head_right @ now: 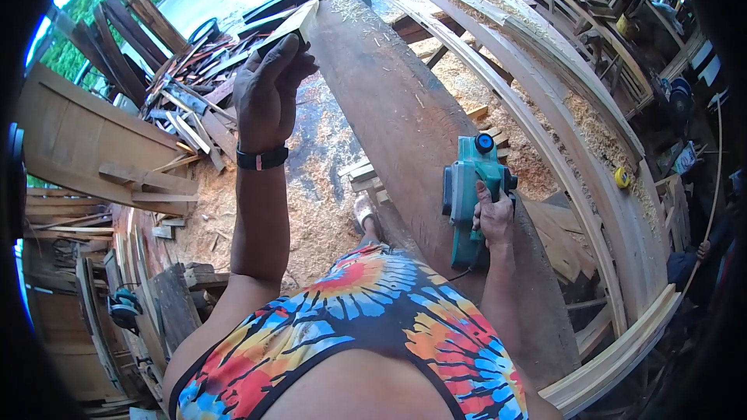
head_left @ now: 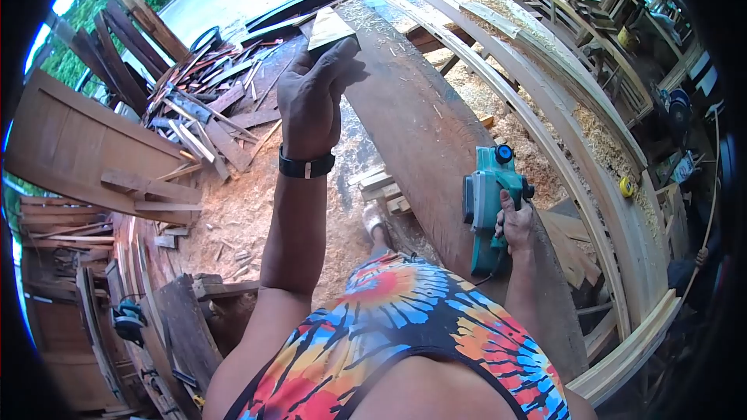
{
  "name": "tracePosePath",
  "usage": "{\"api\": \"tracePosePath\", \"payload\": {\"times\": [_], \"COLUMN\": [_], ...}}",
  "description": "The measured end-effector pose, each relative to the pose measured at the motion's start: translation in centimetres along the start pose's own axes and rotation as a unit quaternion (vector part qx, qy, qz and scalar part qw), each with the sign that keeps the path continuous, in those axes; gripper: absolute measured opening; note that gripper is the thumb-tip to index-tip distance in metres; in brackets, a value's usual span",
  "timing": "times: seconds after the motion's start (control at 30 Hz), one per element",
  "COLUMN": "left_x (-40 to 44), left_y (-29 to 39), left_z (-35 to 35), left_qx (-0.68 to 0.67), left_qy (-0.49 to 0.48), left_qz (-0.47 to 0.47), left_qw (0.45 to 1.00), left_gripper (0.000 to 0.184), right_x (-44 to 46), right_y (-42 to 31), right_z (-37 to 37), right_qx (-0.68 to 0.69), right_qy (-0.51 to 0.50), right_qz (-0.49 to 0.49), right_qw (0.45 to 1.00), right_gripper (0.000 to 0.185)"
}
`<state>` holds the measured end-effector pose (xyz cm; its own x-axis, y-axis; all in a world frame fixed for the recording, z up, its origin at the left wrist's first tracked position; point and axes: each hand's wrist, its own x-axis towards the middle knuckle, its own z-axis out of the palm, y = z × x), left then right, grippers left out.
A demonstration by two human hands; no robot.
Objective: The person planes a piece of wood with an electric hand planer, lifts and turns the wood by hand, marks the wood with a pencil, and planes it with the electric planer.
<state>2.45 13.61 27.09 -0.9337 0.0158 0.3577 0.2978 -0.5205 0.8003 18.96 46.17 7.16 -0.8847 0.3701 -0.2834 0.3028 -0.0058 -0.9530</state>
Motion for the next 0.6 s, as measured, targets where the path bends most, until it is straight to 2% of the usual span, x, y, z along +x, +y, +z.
{"api": "tracePosePath", "payload": {"times": [0.6], "left_x": [0.62], "left_y": [-0.41], "left_z": [0.86], "left_qx": [0.007], "left_qy": [-0.008], "left_qz": [-0.010], "left_qw": [1.000], "left_gripper": [0.025], "right_x": [-0.11], "right_y": [-0.11], "right_z": [0.05], "right_qx": [-0.002], "right_qy": [0.004], "right_qz": [-0.002], "right_qw": [1.000], "right_gripper": [0.051]}}
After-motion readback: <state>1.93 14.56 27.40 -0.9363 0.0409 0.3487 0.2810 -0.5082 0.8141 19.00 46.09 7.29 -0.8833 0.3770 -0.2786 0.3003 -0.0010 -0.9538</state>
